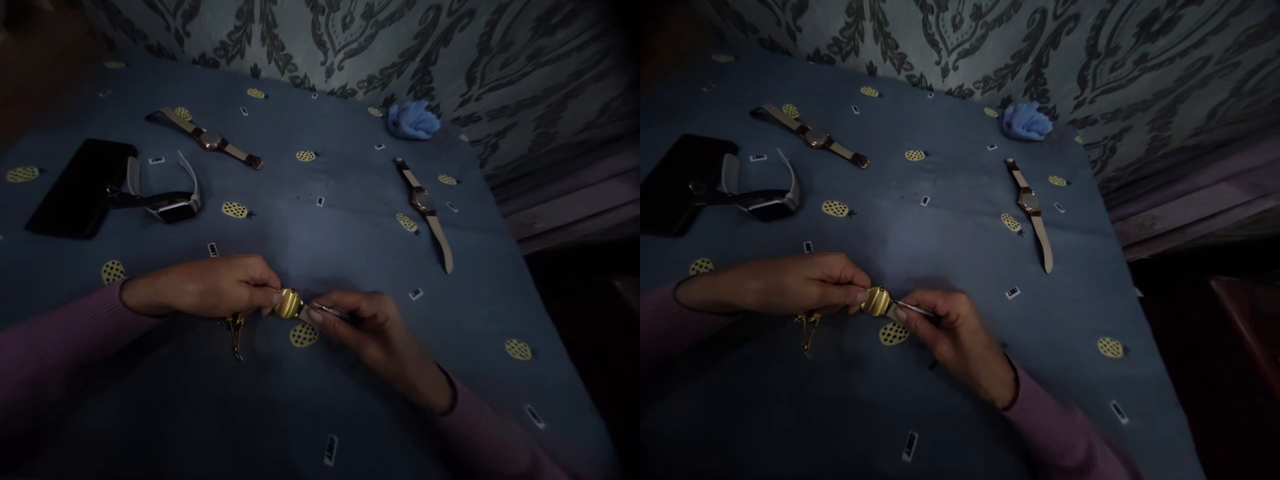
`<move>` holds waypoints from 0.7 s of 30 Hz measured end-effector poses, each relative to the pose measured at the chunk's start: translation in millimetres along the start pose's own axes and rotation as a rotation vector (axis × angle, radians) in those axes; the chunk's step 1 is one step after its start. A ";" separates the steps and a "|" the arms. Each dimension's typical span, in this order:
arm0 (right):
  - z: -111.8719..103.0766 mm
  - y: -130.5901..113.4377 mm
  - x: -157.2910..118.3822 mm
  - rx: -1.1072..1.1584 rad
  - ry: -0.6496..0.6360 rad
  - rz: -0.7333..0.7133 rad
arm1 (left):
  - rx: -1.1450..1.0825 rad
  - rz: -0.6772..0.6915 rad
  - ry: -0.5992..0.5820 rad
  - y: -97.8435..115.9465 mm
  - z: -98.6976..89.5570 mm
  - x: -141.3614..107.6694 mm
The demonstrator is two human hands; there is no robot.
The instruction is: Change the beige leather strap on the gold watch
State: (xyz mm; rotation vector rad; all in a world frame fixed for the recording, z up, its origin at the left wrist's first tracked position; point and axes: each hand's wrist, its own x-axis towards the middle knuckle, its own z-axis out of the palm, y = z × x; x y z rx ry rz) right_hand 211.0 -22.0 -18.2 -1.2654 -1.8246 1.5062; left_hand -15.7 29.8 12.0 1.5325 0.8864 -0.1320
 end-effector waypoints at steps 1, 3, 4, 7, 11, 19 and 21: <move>1.2 -0.6 -0.8 -0.029 0.000 0.013 | 0.040 -0.014 0.013 0.2 0.8 0.2; 3.2 -1.9 -1.7 -0.082 -0.005 0.027 | 0.127 -0.021 0.047 0.3 2.3 0.3; 4.0 -2.5 -1.7 -0.103 -0.011 0.031 | 0.168 -0.013 0.062 0.3 2.9 0.2; 5.4 -3.8 -0.7 -0.141 -0.022 0.038 | 0.271 0.024 0.088 0.7 4.1 0.1; 6.7 -4.6 0.1 -0.148 0.007 0.050 | 0.380 0.039 0.126 3.0 4.8 0.2; 7.3 -8.7 4.7 -0.018 -0.017 0.149 | 0.498 -0.020 0.191 11.7 9.8 -4.8; 7.0 -9.2 6.4 -0.006 -0.030 0.162 | 0.553 -0.033 0.237 12.8 13.6 -6.5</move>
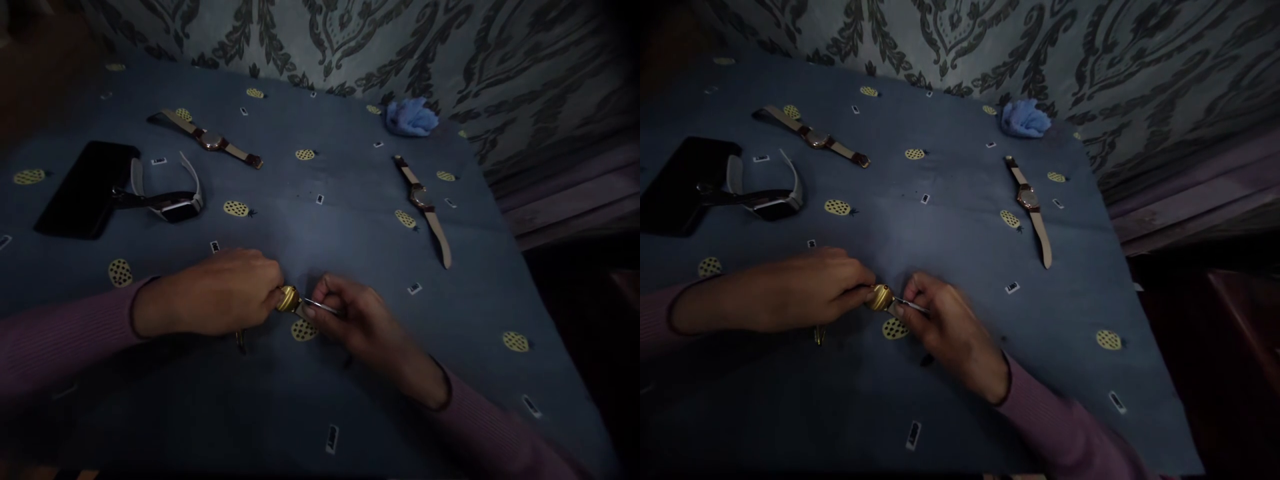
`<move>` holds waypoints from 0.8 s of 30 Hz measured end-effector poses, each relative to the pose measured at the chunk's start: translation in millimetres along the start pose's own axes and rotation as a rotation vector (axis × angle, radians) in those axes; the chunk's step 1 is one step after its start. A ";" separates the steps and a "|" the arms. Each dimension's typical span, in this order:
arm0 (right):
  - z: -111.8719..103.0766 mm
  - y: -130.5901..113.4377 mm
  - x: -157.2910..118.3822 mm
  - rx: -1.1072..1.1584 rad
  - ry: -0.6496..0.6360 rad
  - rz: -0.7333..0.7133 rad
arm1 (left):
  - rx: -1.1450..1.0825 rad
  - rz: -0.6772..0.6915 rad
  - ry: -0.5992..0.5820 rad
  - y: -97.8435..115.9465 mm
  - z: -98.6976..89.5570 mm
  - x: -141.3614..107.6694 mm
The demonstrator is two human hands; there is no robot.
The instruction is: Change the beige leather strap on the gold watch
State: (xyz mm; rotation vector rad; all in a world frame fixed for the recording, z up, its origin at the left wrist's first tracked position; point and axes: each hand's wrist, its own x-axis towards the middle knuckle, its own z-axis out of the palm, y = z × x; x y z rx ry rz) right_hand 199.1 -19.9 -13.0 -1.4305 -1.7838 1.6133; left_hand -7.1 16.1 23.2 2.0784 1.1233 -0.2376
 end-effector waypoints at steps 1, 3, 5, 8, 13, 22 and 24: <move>-0.2 -0.1 0.6 0.001 -0.004 0.006 | 0.021 0.003 0.029 0.6 1.4 -1.1; -0.5 0.3 1.1 -0.008 -0.010 0.018 | 0.024 0.029 0.097 0.0 3.8 -2.9; -0.7 1.1 1.1 -0.015 -0.016 0.026 | -0.032 0.037 0.119 -2.7 4.5 -3.9; -0.7 2.5 0.6 -0.005 -0.025 0.026 | -0.250 -0.018 0.015 -7.6 1.7 -3.7; 0.4 2.3 0.6 0.006 -0.014 0.028 | -0.601 -0.036 -0.078 -13.7 -4.7 -3.1; 0.8 -3.0 -0.8 -0.122 0.035 -0.022 | -0.784 0.053 0.201 -37.1 17.3 -27.6; 1.0 -3.8 -1.5 -0.137 0.040 -0.034 | -0.521 0.100 0.305 -37.5 27.7 -35.1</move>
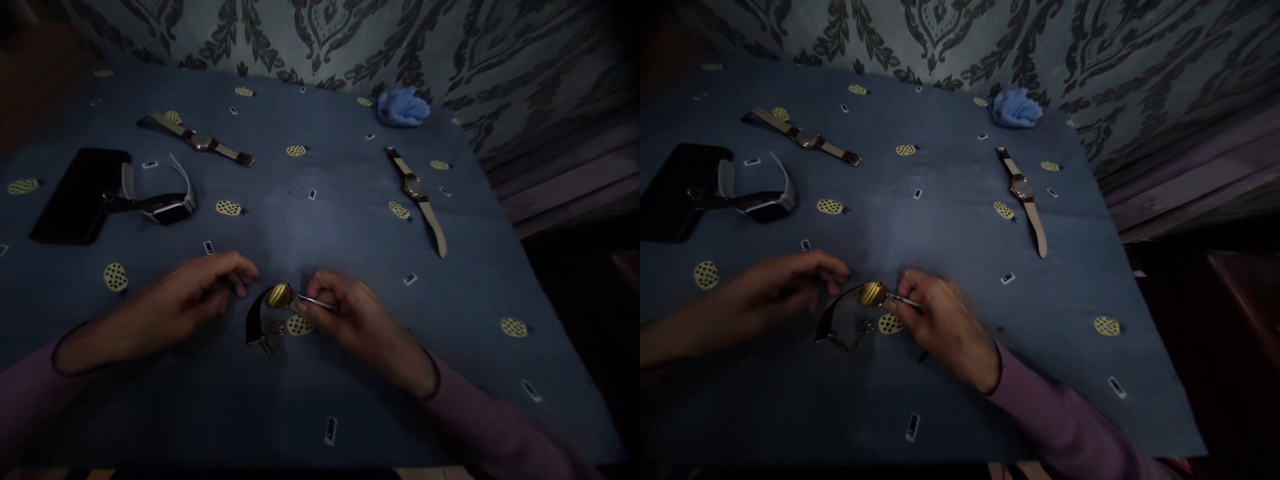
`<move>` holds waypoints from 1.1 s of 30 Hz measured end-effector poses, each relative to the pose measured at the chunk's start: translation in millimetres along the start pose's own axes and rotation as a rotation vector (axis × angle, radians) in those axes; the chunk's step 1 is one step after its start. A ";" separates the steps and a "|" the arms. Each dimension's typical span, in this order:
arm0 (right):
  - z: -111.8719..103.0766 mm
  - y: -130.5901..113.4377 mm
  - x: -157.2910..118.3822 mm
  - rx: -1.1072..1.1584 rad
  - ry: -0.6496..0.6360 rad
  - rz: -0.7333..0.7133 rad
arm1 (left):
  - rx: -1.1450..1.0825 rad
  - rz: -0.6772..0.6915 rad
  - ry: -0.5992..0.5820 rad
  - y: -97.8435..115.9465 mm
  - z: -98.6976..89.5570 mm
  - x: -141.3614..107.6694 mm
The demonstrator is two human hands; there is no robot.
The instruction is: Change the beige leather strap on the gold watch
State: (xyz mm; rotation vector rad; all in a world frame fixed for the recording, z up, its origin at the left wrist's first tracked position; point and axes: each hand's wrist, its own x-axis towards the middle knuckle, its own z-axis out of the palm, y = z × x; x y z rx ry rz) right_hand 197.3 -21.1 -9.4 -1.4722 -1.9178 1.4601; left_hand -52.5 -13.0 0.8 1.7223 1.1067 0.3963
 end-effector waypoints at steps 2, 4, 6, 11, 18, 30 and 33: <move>0.5 -0.2 -0.3 -0.003 0.005 -0.005 | 0.184 0.045 0.014 -0.1 9.9 -5.4; 1.3 0.3 -0.2 -0.009 0.013 -0.004 | 0.299 0.076 0.112 2.6 21.6 -4.9; 2.1 1.1 0.2 -0.030 0.021 -0.006 | 0.406 0.124 0.206 6.4 32.4 -0.6; 1.5 1.3 2.0 -0.091 0.027 -0.034 | 0.855 0.465 0.400 17.3 46.5 8.7; 0.0 -2.1 2.9 -0.147 0.027 -0.033 | 0.999 0.608 0.363 28.4 50.1 7.8; 1.5 0.0 1.7 -0.096 0.019 -0.012 | -0.417 -0.194 0.180 19.0 30.9 21.4; 1.5 -1.0 1.8 -0.102 0.023 -0.013 | -0.618 -0.257 0.223 18.5 26.4 25.2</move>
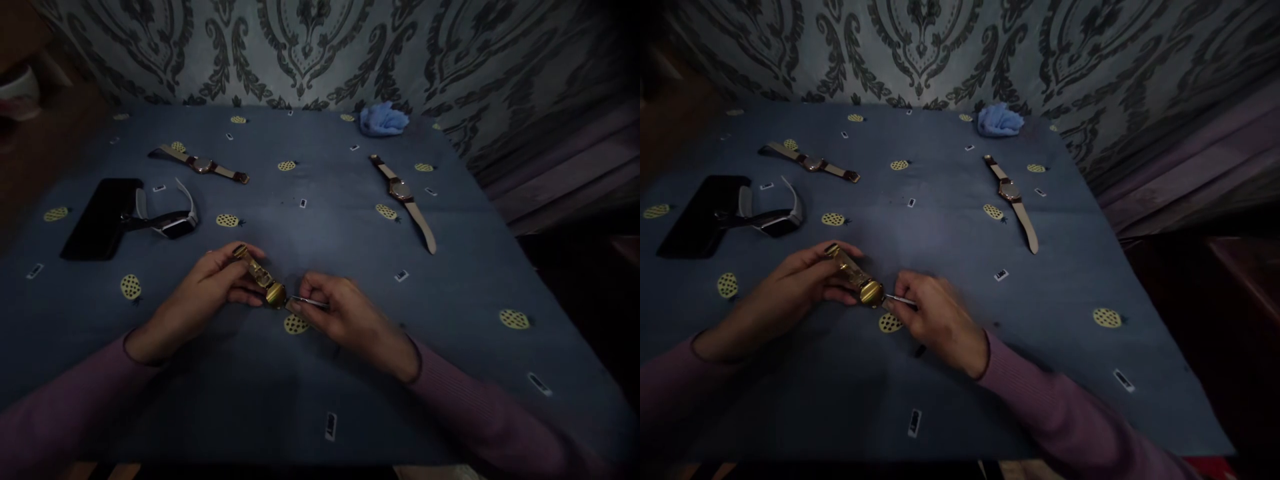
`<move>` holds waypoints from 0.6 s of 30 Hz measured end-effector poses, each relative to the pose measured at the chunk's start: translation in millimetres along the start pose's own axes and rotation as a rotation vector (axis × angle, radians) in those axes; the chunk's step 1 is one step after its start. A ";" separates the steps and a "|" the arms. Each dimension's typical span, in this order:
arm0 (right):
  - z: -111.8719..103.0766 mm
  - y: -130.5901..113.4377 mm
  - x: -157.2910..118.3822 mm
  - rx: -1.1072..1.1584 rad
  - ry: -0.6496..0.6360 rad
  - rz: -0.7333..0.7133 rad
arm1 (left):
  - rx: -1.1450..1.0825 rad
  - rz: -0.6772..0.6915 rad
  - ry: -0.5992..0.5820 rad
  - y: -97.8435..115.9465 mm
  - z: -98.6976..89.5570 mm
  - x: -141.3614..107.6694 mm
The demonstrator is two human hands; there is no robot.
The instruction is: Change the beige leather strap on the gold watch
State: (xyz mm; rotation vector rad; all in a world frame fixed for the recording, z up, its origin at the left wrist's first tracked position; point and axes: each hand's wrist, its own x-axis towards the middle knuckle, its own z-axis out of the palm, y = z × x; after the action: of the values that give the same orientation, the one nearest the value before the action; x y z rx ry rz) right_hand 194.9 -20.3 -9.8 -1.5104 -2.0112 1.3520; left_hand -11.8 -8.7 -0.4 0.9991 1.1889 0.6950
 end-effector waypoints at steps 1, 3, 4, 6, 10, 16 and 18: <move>-0.1 -0.4 0.1 0.000 0.000 0.000 | -0.018 -0.023 0.002 1.5 -1.4 0.6; -0.2 -0.7 0.2 0.008 0.001 -0.006 | 0.031 -0.045 0.003 4.6 -6.0 0.1; -0.3 -0.6 0.0 0.014 0.003 -0.010 | 0.097 -0.041 0.012 5.8 -9.3 -1.0; -0.4 0.2 -1.0 0.027 0.004 -0.017 | 0.297 0.026 0.065 7.6 -16.8 -5.3; -0.1 2.5 -4.0 0.033 -0.001 -0.027 | 0.994 0.453 0.240 10.1 -27.7 -18.0; -0.3 1.2 -6.9 0.029 -0.011 -0.031 | 1.324 0.822 -0.279 8.4 -27.3 -12.3; -0.5 1.1 -7.9 0.058 -0.020 -0.041 | 1.321 0.791 -0.365 5.7 -26.1 -3.5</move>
State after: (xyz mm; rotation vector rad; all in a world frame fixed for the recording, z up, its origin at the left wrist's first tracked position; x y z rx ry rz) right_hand 199.2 -26.9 -8.1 -1.4284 -1.9855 1.4026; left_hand -37.5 -2.6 4.7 2.6559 0.8096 0.1863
